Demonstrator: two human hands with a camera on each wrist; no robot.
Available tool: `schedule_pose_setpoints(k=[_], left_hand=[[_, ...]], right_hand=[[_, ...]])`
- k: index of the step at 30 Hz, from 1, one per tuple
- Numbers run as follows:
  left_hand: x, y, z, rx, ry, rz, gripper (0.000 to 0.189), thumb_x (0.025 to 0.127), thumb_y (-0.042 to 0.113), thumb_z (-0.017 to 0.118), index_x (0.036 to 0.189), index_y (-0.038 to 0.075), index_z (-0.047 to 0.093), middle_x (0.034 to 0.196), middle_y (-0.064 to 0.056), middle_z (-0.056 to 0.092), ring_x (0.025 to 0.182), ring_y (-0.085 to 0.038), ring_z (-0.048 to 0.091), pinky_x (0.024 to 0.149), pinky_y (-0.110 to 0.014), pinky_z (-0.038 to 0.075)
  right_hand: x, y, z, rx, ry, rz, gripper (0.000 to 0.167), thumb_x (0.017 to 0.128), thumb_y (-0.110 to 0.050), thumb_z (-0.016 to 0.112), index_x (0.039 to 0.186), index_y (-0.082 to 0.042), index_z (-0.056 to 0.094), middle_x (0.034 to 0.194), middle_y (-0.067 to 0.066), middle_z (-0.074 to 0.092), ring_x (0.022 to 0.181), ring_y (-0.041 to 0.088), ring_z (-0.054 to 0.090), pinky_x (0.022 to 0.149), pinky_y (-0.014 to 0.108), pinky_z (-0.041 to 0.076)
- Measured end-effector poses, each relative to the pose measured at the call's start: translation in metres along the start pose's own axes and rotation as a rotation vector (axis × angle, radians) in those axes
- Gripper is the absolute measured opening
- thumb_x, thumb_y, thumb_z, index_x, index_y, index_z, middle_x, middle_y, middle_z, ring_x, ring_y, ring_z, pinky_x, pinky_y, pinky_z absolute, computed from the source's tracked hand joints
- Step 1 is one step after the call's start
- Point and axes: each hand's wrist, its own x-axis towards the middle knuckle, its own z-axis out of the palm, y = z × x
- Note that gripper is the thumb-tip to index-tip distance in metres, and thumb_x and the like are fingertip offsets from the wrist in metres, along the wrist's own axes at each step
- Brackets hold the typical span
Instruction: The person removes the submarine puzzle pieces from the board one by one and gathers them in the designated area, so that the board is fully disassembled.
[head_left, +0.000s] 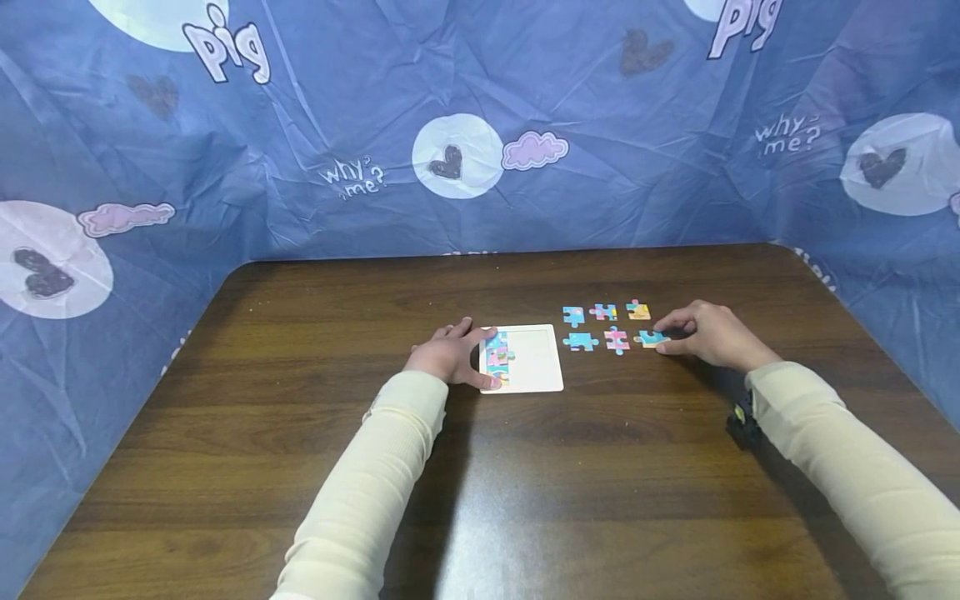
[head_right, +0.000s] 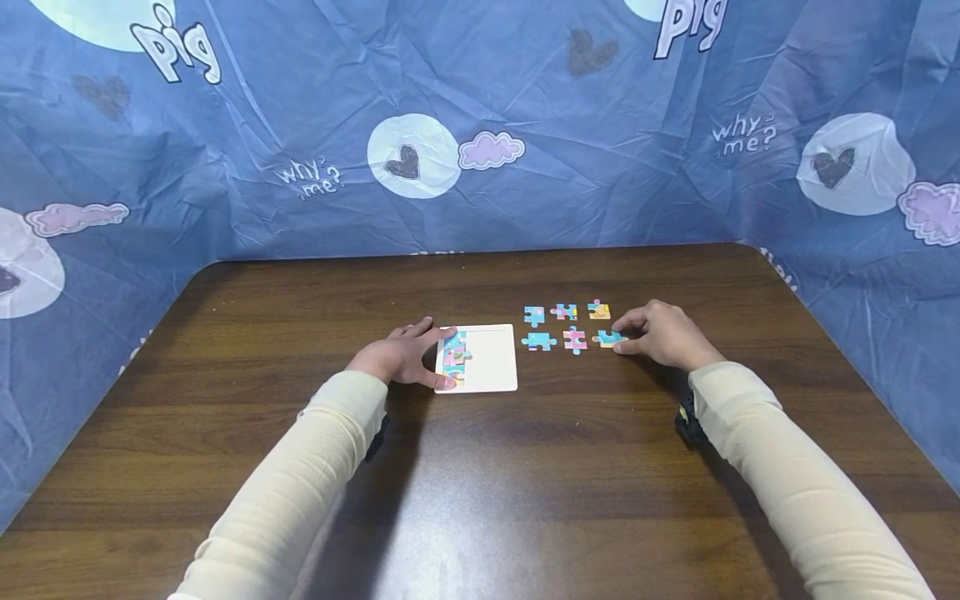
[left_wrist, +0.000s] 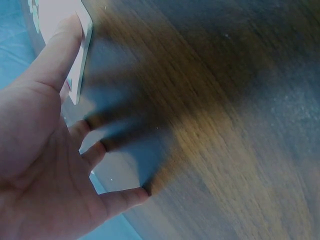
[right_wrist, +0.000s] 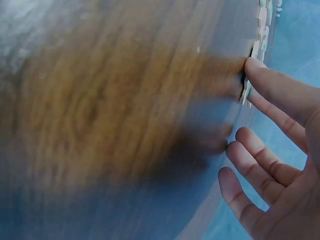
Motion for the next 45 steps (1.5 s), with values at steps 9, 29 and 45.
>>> schedule_pose_setpoints(k=[9,29,45], left_hand=[[-0.002,0.001,-0.001,0.005,0.01,0.003,0.089,0.091,0.044,0.075,0.163,0.033,0.024,0.171,-0.005,0.006,0.156,-0.033,0.01,0.117,-0.069,0.017],[0.001,0.001,0.0,0.014,0.009,-0.004,0.088,0.092,0.044,0.074,0.163,0.032,0.024,0.171,-0.006,0.007,0.155,-0.033,0.011,0.117,-0.068,0.018],[0.003,0.0,0.001,0.039,0.019,-0.009,0.087,0.092,0.045,0.074,0.163,0.032,0.025,0.171,-0.006,0.009,0.155,-0.032,0.013,0.116,-0.068,0.021]], right_hand=[[0.001,0.001,-0.002,0.023,-0.019,0.019,0.042,0.085,-0.027,0.084,0.118,-0.003,0.073,0.116,0.025,0.064,0.105,0.041,0.061,0.089,0.059,0.046],[0.009,-0.043,0.003,0.174,0.043,0.003,0.039,0.091,-0.028,0.078,0.121,-0.004,0.072,0.111,0.015,0.071,0.1,0.028,0.063,0.083,0.041,0.048],[0.025,-0.084,0.023,0.261,0.004,-0.07,0.037,0.09,-0.026,0.08,0.118,-0.003,0.074,0.099,0.007,0.074,0.083,0.019,0.064,0.07,0.031,0.05]])
